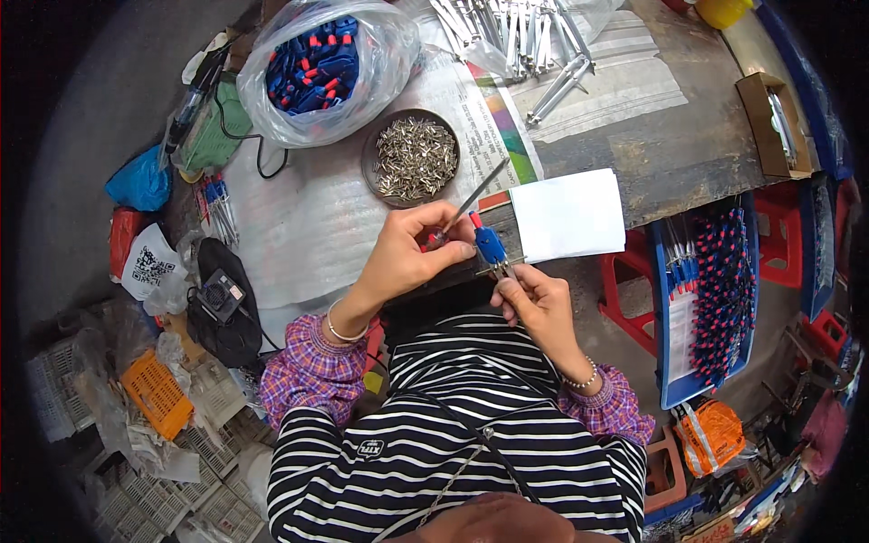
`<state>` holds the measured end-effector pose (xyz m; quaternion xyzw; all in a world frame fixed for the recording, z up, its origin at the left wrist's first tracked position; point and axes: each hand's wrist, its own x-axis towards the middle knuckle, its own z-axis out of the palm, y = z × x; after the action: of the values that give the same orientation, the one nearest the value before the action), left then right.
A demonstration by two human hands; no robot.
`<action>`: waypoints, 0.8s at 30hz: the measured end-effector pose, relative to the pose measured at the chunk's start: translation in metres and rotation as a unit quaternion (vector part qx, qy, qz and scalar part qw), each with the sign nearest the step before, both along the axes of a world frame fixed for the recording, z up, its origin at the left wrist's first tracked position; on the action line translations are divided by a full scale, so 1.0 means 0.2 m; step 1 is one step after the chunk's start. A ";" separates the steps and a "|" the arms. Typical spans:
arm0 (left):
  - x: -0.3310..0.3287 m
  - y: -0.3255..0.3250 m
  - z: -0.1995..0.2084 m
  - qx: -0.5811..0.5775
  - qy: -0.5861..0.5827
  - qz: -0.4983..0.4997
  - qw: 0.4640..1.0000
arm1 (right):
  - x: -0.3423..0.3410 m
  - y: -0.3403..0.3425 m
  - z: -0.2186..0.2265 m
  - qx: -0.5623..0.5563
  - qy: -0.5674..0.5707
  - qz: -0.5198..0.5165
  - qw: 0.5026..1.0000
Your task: Assembling small components by inserting metal pins into plastic tubes using a manual tool.
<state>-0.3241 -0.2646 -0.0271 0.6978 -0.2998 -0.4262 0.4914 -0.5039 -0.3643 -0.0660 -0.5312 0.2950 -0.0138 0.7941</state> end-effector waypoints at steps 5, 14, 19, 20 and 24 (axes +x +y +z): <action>-0.01 -0.01 0.01 0.000 -0.028 -0.002 1.000 | 0.01 0.01 0.03 -0.056 0.003 -0.003 0.998; -0.04 -0.01 0.03 0.018 -0.180 -0.026 0.983 | 0.01 0.03 0.05 -0.172 -0.011 -0.004 0.985; -0.09 -0.01 0.05 -0.008 -0.279 -0.010 0.960 | 0.01 0.04 0.02 -0.313 -0.042 -0.012 0.949; -0.10 -0.01 0.06 -0.007 -0.290 -0.024 0.957 | 0.01 0.04 0.03 -0.350 -0.047 -0.008 0.936; -0.09 0.00 0.06 -0.020 -0.310 -0.052 0.949 | 0.01 0.05 0.02 -0.311 -0.045 -0.018 0.949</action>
<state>-0.3426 -0.2655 -0.0151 0.7692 -0.4812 -0.2080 0.3653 -0.5020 -0.3540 -0.0618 -0.7452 0.2497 -0.1432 0.6015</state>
